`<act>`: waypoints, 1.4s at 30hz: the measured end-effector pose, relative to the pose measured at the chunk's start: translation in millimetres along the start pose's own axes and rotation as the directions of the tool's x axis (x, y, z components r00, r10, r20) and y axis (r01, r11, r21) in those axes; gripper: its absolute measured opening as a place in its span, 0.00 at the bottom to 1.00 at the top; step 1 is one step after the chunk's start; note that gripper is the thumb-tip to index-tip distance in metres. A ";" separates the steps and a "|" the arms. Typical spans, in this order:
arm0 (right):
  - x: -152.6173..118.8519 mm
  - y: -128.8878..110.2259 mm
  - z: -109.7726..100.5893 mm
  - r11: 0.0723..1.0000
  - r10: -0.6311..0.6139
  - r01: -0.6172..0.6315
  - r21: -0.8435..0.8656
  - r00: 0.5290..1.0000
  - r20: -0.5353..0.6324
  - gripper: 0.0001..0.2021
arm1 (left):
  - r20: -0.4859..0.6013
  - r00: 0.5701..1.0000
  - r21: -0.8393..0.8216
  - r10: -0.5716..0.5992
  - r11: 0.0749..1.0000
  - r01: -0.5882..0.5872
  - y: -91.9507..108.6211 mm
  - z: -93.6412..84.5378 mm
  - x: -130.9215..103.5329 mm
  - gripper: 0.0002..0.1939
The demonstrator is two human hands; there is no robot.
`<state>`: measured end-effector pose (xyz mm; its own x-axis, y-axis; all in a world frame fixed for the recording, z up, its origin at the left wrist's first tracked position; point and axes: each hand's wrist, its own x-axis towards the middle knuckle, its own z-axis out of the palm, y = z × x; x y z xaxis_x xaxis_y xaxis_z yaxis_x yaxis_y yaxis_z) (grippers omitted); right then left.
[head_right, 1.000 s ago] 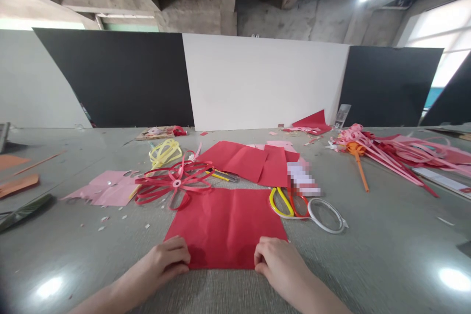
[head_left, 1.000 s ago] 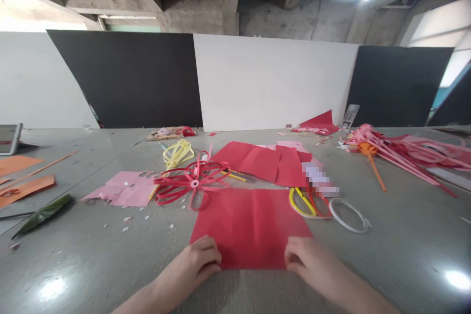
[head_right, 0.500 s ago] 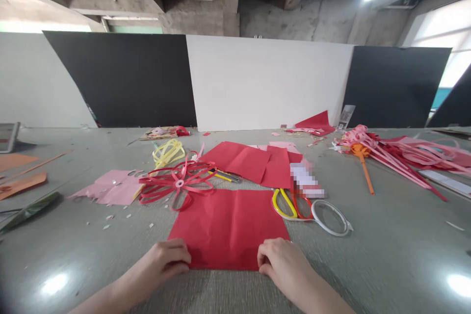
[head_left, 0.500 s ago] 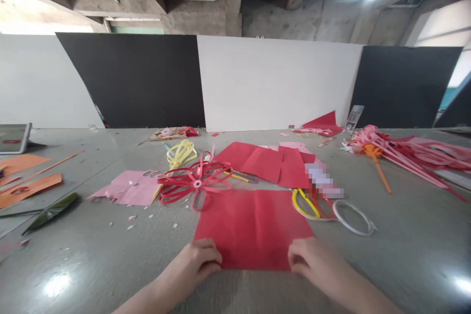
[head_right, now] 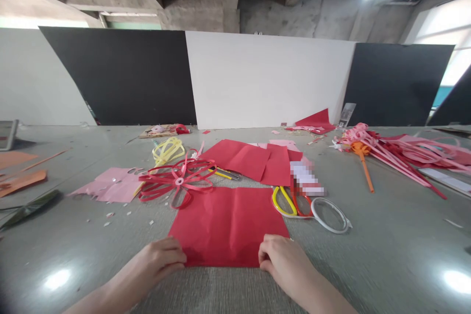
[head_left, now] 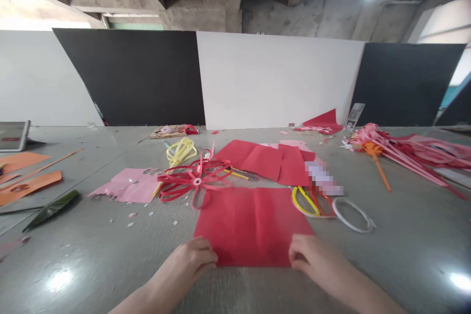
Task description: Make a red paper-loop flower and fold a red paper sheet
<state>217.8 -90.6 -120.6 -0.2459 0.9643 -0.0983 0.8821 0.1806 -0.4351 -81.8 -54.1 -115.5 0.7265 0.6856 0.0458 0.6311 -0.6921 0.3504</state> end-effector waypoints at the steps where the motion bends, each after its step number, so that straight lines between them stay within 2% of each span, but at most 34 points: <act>1: 0.1 -0.2 -1.1 1.000 -0.004 0.004 0.007 1.000 0.003 0.08 | 0.020 0.999 0.050 0.035 0.998 -0.036 -0.5 -0.9 -0.3 0.13; 4: 0.7 -1.1 -5.5 0.999 -0.029 0.028 0.042 0.999 0.018 0.08 | 0.088 0.986 0.194 0.141 0.969 -0.155 -0.4 -7.1 -0.2 0.16; 8: 1.1 -1.7 -10.5 0.995 -0.055 0.052 0.080 0.998 0.035 0.08 | 0.101 0.975 0.220 0.199 0.951 -0.217 1.0 -16.0 1.0 0.14; 16: 2.5 -2.3 -14.1 0.990 -0.021 0.016 0.137 0.999 0.037 0.07 | 0.108 0.982 0.124 0.155 0.978 -0.168 -7.7 -12.6 4.0 0.13; 26: 8.2 17.2 -4.7 0.985 -0.032 0.026 0.173 0.999 0.030 0.03 | 0.129 0.988 -0.130 0.089 0.989 -0.072 -9.2 -16.7 9.8 0.11; 31: 10.7 17.1 -10.0 0.969 -0.132 0.124 0.212 0.991 0.022 0.05 | 0.116 0.986 -0.177 0.121 0.979 -0.099 -16.0 -15.4 6.7 0.14; 34: 11.4 15.7 -13.6 0.957 -0.203 0.189 0.220 0.978 0.043 0.06 | 0.111 0.980 -0.096 0.167 0.983 -0.157 -19.7 -12.3 4.5 0.15; 38: 9.3 14.9 -14.6 0.945 -0.269 0.250 0.211 0.961 0.066 0.10 | 0.028 0.968 0.180 0.251 0.951 -0.252 -11.8 -4.8 0.5 0.16; 42: 5.3 13.2 -11.3 0.959 -0.267 0.259 0.116 0.962 0.056 0.09 | -0.045 0.968 0.371 0.245 0.904 -0.212 3.7 5.5 0.4 0.10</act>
<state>232.7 -81.0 -116.8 -0.4948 0.8685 -0.0287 0.7354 0.4009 -0.5463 -77.6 -57.6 -119.4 0.8461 0.5045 0.1719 0.5176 -0.8547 -0.0399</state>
